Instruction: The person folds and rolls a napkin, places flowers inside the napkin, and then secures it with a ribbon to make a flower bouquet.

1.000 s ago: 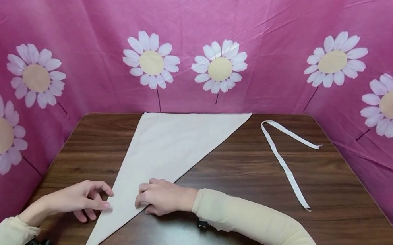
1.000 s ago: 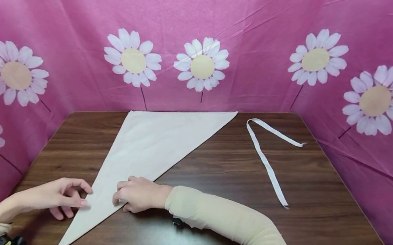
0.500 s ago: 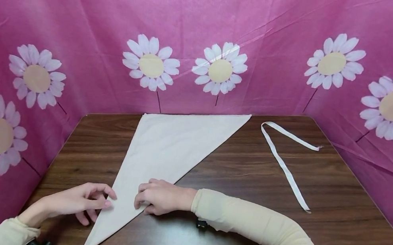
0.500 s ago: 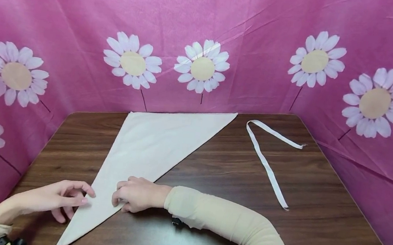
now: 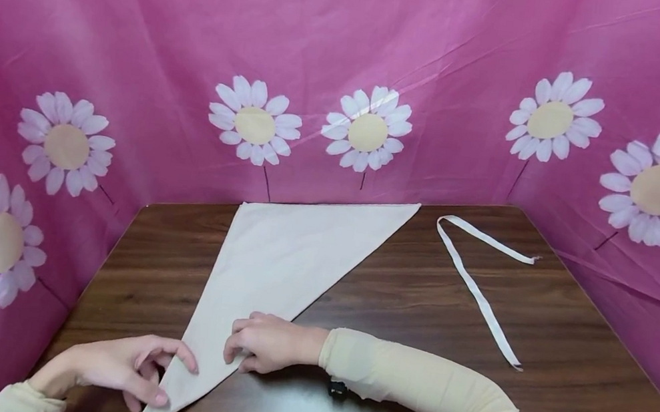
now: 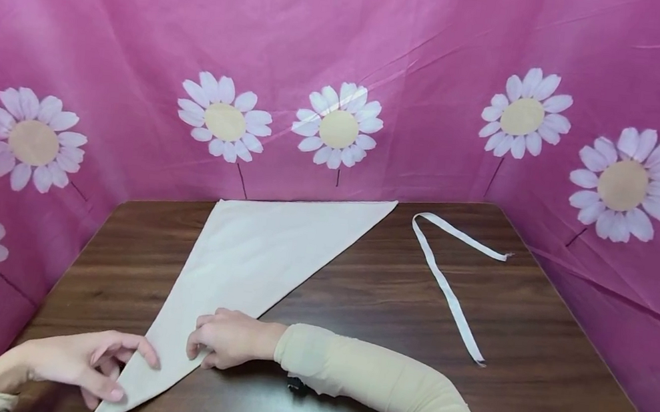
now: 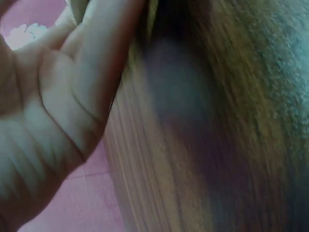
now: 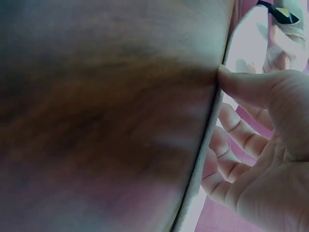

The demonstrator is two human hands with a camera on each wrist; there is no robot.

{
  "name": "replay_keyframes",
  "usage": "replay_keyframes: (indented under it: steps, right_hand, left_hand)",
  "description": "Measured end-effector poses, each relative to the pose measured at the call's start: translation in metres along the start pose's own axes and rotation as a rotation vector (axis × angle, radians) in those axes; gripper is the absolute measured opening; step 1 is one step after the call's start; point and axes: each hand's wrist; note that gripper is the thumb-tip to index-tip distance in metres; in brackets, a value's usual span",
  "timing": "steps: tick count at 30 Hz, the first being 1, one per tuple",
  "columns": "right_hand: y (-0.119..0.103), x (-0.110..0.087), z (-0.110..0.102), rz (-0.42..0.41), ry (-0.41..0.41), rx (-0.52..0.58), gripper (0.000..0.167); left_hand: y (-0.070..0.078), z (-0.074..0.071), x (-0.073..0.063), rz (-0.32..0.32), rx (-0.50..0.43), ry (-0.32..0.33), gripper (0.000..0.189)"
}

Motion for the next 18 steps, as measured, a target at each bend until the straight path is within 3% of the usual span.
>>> replay_keyframes:
  steps: [3,6,10,13,15,18]
  right_hand:
    - [-0.003,0.0,0.003,0.0,-0.004,0.01,0.02]
    - [-0.002,0.001,0.002,0.008,0.003,0.011,0.02]
    - [0.003,0.002,-0.001,0.014,0.013,0.015,0.019]
    - [0.004,-0.001,0.001,0.023,-0.003,0.03,0.019]
    - [0.002,-0.002,0.001,0.036,-0.013,0.042,0.019]
    - [-0.001,-0.002,0.0,0.041,-0.016,0.057,0.019]
  left_hand:
    - [-0.005,0.001,-0.002,0.065,-0.019,-0.123,0.054]
    - [0.0,-0.003,-0.003,0.09,0.038,-0.176,0.066]
    - [0.013,-0.004,-0.005,-0.01,0.064,-0.159,0.078]
    - [0.011,0.001,-0.003,0.027,0.094,-0.193,0.079]
    - [0.006,0.001,-0.002,0.103,0.131,-0.225,0.078]
    - [0.005,0.003,-0.008,0.126,0.166,-0.227,0.077]
Point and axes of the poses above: each hand's wrist, its own x-axis towards the middle knuckle, its own z-axis out of the palm, y = z × x, and after that the axes turned 9 degrees about -x, right-handed
